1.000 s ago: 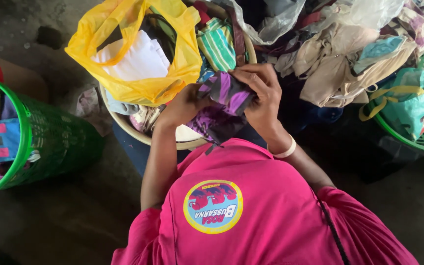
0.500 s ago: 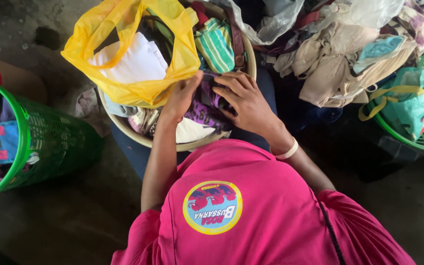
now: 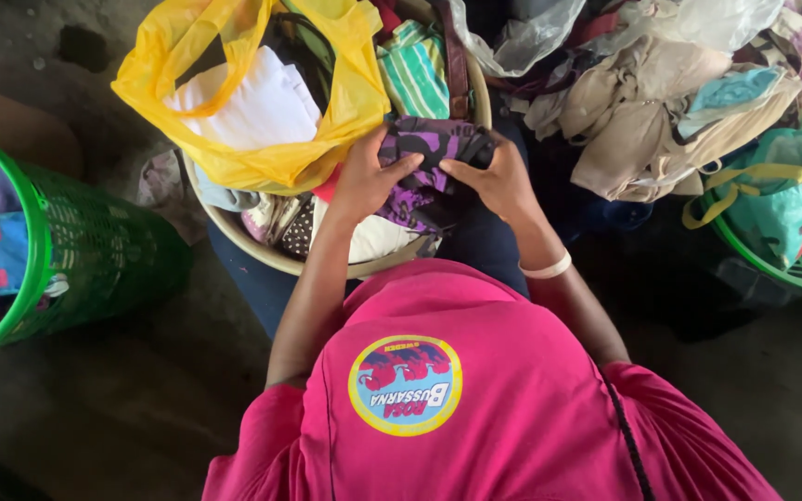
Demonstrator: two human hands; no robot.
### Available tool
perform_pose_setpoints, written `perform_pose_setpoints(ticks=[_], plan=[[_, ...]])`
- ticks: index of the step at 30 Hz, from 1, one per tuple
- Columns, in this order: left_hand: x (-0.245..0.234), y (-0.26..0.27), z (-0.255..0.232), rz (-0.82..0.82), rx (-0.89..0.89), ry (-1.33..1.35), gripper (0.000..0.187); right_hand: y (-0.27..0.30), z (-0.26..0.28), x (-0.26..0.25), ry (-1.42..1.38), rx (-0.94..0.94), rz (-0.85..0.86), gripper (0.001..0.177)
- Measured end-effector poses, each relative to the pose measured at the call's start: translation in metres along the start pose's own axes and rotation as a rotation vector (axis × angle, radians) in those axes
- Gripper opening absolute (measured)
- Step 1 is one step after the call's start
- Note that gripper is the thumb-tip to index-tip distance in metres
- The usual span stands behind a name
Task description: The person sits on the floor and sorts through a pile of clothes in a basin, picking up items one by one, unfolding them, and placing them into a plastic bag. They handle several garments including patterned and solid-colored pieces.
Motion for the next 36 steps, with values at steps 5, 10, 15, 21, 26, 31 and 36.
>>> perform_pose_setpoints(ticks=[5, 10, 15, 21, 26, 31, 36], plan=[[0.008, 0.004, -0.030, -0.073, -0.096, -0.475, 0.079, -0.012, -0.023, 0.009, 0.258, -0.020, -0.044, 0.047], [0.016, 0.000, 0.022, -0.088, -0.080, -0.996, 0.082, -0.018, -0.038, 0.027, 0.714, 0.120, 0.003, 0.046], [0.027, 0.007, 0.020, -0.125, -0.040, -1.054, 0.093, -0.017, -0.030, 0.030, 0.588, 0.088, -0.007, 0.058], [0.063, -0.013, -0.045, -0.086, 0.160, -1.067, 0.087, -0.025, -0.004, -0.015, 0.165, -0.186, 0.012, 0.089], [0.067, -0.101, -0.084, -0.193, 0.490, -0.977, 0.078, -0.069, -0.002, -0.085, 0.106, -0.250, -0.247, 0.052], [0.033, -0.237, -0.007, -0.439, 0.459, -1.066, 0.072, -0.127, -0.024, -0.130, 0.803, -0.341, -0.599, 0.051], [0.034, -0.306, 0.090, -0.222, 0.018, -0.928, 0.022, -0.183, 0.001, -0.129, 0.742, -0.622, -0.610, 0.027]])
Point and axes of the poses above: each hand's wrist, its own y-axis away from the middle knuckle, its own x-axis out of the palm, z = x × y, the point moved 4 cm from there along -y, towards the middle knuckle, and after that the axes turned 5 degrees about y, right-handed, at the moved point
